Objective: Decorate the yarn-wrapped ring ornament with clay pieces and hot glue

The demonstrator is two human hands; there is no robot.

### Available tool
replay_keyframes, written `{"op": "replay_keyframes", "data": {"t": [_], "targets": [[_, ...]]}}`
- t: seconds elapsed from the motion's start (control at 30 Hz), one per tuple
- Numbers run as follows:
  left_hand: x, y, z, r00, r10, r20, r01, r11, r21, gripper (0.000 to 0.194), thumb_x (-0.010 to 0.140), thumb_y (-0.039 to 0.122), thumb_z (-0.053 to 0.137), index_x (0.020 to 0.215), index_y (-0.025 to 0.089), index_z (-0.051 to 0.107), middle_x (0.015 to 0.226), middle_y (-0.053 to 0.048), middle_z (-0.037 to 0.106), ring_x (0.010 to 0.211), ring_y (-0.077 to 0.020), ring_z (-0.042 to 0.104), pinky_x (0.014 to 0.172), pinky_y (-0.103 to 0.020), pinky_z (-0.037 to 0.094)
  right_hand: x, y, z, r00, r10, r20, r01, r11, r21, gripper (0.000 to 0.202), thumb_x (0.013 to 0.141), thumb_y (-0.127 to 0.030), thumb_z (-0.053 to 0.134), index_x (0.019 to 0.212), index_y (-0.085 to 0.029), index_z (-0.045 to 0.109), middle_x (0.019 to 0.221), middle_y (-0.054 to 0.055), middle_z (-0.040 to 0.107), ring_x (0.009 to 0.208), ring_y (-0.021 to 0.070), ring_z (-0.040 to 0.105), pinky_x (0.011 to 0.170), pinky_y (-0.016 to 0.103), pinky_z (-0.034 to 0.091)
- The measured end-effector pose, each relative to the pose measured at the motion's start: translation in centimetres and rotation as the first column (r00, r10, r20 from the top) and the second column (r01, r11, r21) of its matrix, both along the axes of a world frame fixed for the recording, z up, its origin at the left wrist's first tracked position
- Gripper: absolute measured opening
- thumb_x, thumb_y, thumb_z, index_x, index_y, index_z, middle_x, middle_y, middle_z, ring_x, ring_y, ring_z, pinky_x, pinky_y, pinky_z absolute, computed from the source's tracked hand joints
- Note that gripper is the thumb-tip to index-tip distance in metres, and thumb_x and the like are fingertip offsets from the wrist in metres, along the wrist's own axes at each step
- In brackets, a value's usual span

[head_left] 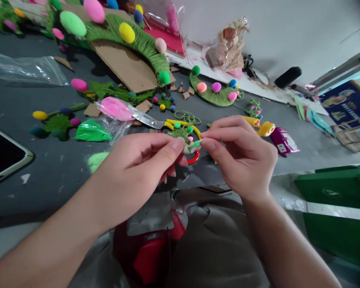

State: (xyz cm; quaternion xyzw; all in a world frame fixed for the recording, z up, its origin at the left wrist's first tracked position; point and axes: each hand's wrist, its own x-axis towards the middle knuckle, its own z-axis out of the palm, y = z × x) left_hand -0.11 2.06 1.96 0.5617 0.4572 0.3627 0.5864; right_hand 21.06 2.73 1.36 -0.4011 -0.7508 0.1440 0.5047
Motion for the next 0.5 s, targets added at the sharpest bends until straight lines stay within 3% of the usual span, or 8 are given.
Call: {"op": "replay_keyframes", "data": {"t": [0.1, 0.27, 0.5], "targets": [[0.09, -0.2, 0.03, 0.995, -0.003, 0.096, 0.008, 0.999, -0.053, 0.032, 0.102, 0.05, 0.065, 0.087, 0.028, 0.082, 0.079, 0.003, 0.076, 0.07, -0.0106, 0.066, 0.06, -0.014, 0.052, 0.12, 0.02, 0.0, 0.999, 0.046, 0.015, -0.045, 0.999, -0.016, 0.013, 0.09, -0.023, 0.084, 0.101, -0.029, 0.085, 0.101, 0.004, 0.073, 0.094, 0.0187, 0.07, 0.082, 0.037, 0.063], [0.05, -0.24, -0.04, 0.999, 0.003, -0.036, -0.001, 0.998, 0.063, 0.016, 0.093, 0.045, 0.079, 0.089, 0.03, 0.084, 0.07, 0.005, 0.074, 0.061, -0.0077, 0.064, 0.054, -0.01, 0.049, -0.03, -0.18, 0.0, 0.994, 0.075, 0.083, -0.072, 0.996, -0.047, 0.013, 0.094, -0.021, 0.079, 0.104, -0.028, 0.084, 0.103, 0.004, 0.075, 0.093, 0.0173, 0.071, 0.081, 0.035, 0.063], [0.17, -0.2, 0.17, 0.993, 0.061, -0.103, -0.044, 0.986, 0.16, 0.023, 0.096, 0.033, 0.074, 0.075, 0.023, 0.076, 0.061, 0.006, 0.065, 0.053, -0.0065, 0.056, 0.049, -0.012, 0.044, -0.35, -0.31, 0.2, 0.993, 0.113, -0.018, -0.115, 0.982, -0.148, 0.008, 0.094, -0.021, 0.079, 0.1, -0.025, 0.083, 0.099, 0.003, 0.077, 0.091, 0.0152, 0.07, 0.077, 0.029, 0.06]]}}
